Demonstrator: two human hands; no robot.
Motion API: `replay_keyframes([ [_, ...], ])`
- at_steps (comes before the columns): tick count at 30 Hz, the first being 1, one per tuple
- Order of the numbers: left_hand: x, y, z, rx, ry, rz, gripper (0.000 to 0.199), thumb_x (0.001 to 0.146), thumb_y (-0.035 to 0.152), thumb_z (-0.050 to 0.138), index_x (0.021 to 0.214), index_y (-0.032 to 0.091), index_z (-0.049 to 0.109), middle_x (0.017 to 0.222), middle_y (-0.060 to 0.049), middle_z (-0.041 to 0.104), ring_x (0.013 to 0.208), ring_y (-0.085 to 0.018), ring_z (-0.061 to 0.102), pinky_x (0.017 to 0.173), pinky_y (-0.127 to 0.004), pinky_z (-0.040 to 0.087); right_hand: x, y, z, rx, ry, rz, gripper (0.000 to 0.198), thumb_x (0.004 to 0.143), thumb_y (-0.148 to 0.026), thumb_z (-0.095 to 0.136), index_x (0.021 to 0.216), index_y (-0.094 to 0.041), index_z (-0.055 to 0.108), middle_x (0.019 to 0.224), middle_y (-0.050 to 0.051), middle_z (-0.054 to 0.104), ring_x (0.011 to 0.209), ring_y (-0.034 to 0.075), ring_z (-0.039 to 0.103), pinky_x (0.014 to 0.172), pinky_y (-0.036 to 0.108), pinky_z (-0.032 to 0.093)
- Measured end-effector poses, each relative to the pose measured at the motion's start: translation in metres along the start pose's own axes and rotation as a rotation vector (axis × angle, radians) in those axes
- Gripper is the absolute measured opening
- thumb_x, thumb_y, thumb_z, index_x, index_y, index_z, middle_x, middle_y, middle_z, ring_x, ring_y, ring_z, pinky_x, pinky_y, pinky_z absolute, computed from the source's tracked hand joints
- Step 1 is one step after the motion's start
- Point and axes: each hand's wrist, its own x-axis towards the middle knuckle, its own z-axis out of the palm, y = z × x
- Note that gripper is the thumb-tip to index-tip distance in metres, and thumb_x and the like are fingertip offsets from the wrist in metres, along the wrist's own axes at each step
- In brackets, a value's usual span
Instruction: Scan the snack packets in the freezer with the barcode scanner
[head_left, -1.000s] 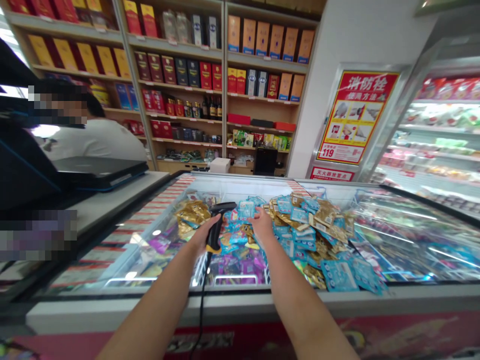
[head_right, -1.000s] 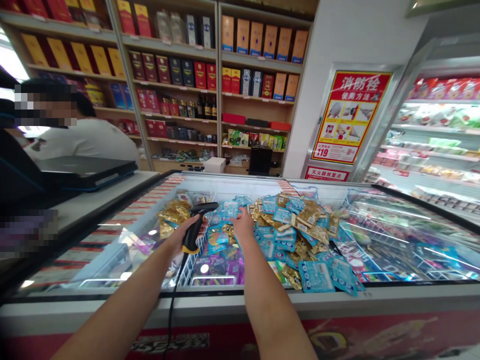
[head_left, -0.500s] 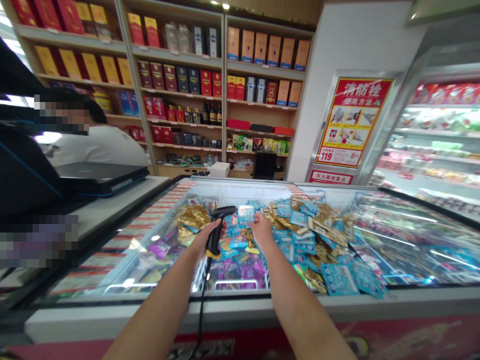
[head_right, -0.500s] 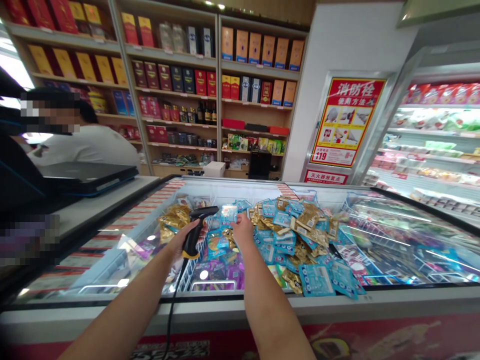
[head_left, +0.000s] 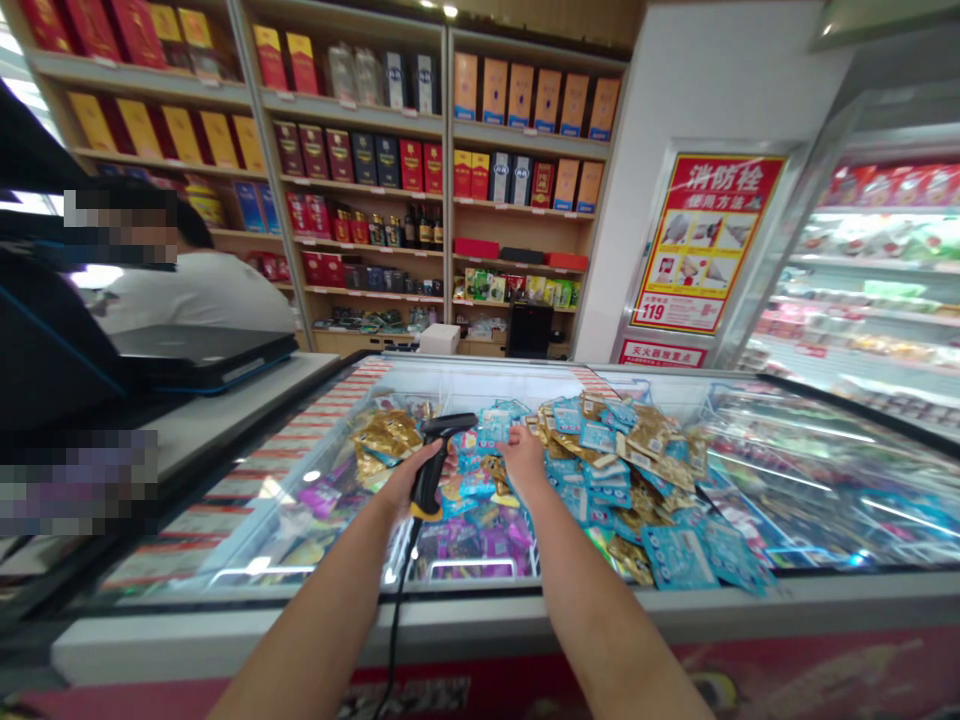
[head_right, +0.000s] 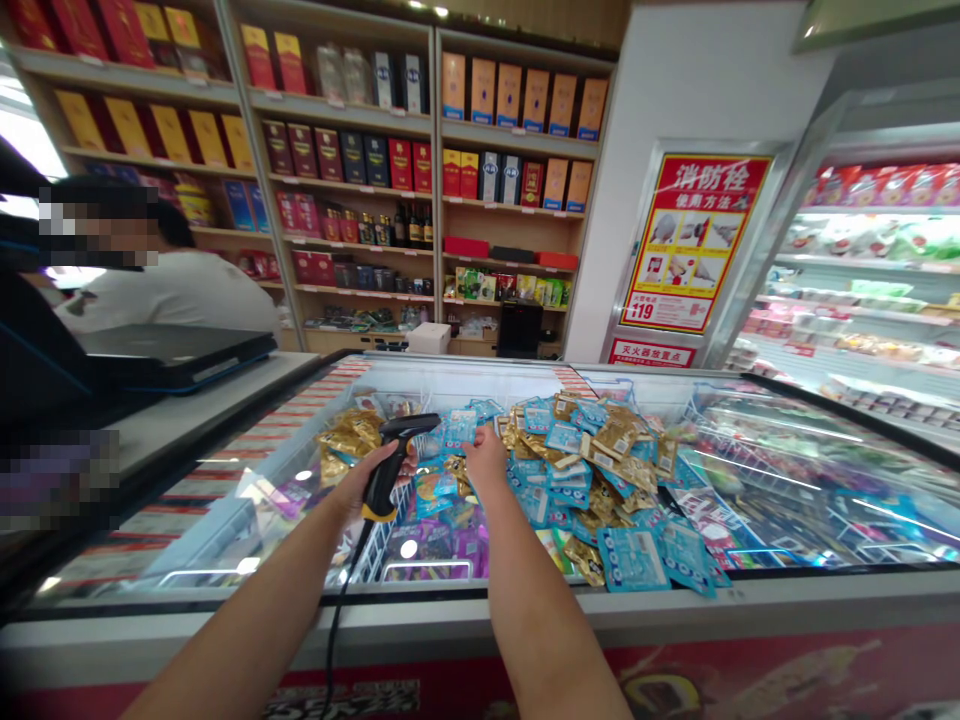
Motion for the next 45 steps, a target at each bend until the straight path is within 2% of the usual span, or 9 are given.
replay_keyframes([
  [9, -0.002, 0.001, 0.001, -0.016, 0.019, 0.003, 0.029, 0.071, 0.039, 0.066, 0.082, 0.012, 0.068, 0.071, -0.008, 0.066, 0.064, -0.018, 0.063, 0.063, -0.027, 0.049, -0.001, -0.002, -0.002, -0.001, 0.03, 0.005, 0.024, 0.068, -0.021, 0.062, 0.092, -0.017, 0.062, 0.073, 0.002, 0.065, 0.068, 0.015, 0.061, 0.066, 0.026, 0.047],
  [12, -0.001, 0.001, 0.0, -0.056, 0.023, 0.003, 0.032, 0.071, 0.04, 0.067, 0.085, 0.012, 0.068, 0.071, -0.007, 0.066, 0.063, -0.017, 0.062, 0.061, -0.026, 0.049, 0.0, -0.003, 0.0, 0.075, 0.033, 0.029, 0.027, 0.069, -0.023, 0.06, 0.095, -0.016, 0.062, 0.073, 0.001, 0.064, 0.059, 0.014, 0.059, 0.059, 0.025, 0.047],
  [18, 0.002, 0.002, -0.004, -0.138, 0.0, 0.021, 0.033, 0.07, 0.042, 0.067, 0.087, 0.014, 0.067, 0.071, -0.004, 0.064, 0.062, -0.014, 0.061, 0.055, -0.023, 0.047, -0.006, -0.013, 0.016, 0.283, -0.117, 0.091, 0.039, 0.074, -0.025, 0.055, 0.111, -0.014, 0.058, 0.077, 0.003, 0.064, 0.044, 0.011, 0.054, 0.044, 0.023, 0.044],
  [25, 0.006, 0.0, -0.008, -0.181, 0.0, 0.063, 0.027, 0.073, 0.04, 0.065, 0.084, 0.015, 0.064, 0.065, -0.001, 0.062, 0.058, -0.012, 0.06, 0.053, -0.02, 0.047, -0.016, -0.019, 0.035, 0.118, -0.419, -0.207, 0.041, 0.072, -0.01, 0.054, 0.11, -0.021, 0.065, 0.09, 0.003, 0.069, 0.078, 0.017, 0.065, 0.073, 0.028, 0.05],
  [27, 0.007, -0.001, -0.008, -0.174, 0.035, 0.055, 0.027, 0.074, 0.04, 0.064, 0.083, 0.014, 0.065, 0.065, -0.003, 0.063, 0.06, -0.014, 0.063, 0.058, -0.023, 0.05, -0.016, -0.018, 0.033, 0.073, -0.427, -0.221, 0.038, 0.074, -0.011, 0.053, 0.108, -0.023, 0.067, 0.088, 0.002, 0.07, 0.08, 0.017, 0.065, 0.075, 0.029, 0.05],
  [32, 0.008, -0.001, -0.005, -0.175, 0.098, 0.044, 0.025, 0.077, 0.036, 0.061, 0.087, 0.014, 0.065, 0.07, -0.007, 0.068, 0.077, -0.022, 0.068, 0.075, -0.031, 0.053, -0.004, -0.011, 0.011, 0.06, -0.23, -0.169, 0.032, 0.077, -0.011, 0.051, 0.102, -0.021, 0.069, 0.089, 0.003, 0.071, 0.083, 0.017, 0.065, 0.081, 0.03, 0.05],
  [38, 0.005, 0.0, -0.002, -0.138, 0.113, 0.021, 0.026, 0.08, 0.037, 0.057, 0.087, 0.014, 0.065, 0.074, -0.008, 0.07, 0.078, -0.021, 0.068, 0.073, -0.03, 0.054, 0.011, -0.005, -0.038, -0.119, -0.034, -0.079, 0.026, 0.078, -0.011, 0.051, 0.095, -0.017, 0.07, 0.093, 0.006, 0.071, 0.087, 0.017, 0.064, 0.082, 0.028, 0.047],
  [41, 0.004, -0.001, -0.004, -0.091, 0.051, 0.005, 0.028, 0.077, 0.039, 0.061, 0.085, 0.013, 0.066, 0.073, -0.007, 0.069, 0.075, -0.019, 0.068, 0.073, -0.028, 0.053, 0.009, -0.006, -0.06, -0.307, -0.116, -0.012, 0.021, 0.075, -0.02, 0.061, 0.093, -0.015, 0.07, 0.092, 0.007, 0.07, 0.085, 0.019, 0.064, 0.08, 0.027, 0.046],
  [45, 0.006, -0.004, -0.005, -0.042, -0.025, 0.017, 0.031, 0.075, 0.041, 0.064, 0.083, 0.012, 0.068, 0.075, -0.007, 0.069, 0.072, -0.017, 0.066, 0.077, -0.028, 0.052, 0.002, -0.01, -0.074, -0.437, -0.359, -0.055, 0.042, 0.063, -0.045, 0.073, 0.095, -0.019, 0.07, 0.092, 0.006, 0.07, 0.088, 0.022, 0.063, 0.079, 0.028, 0.045],
])
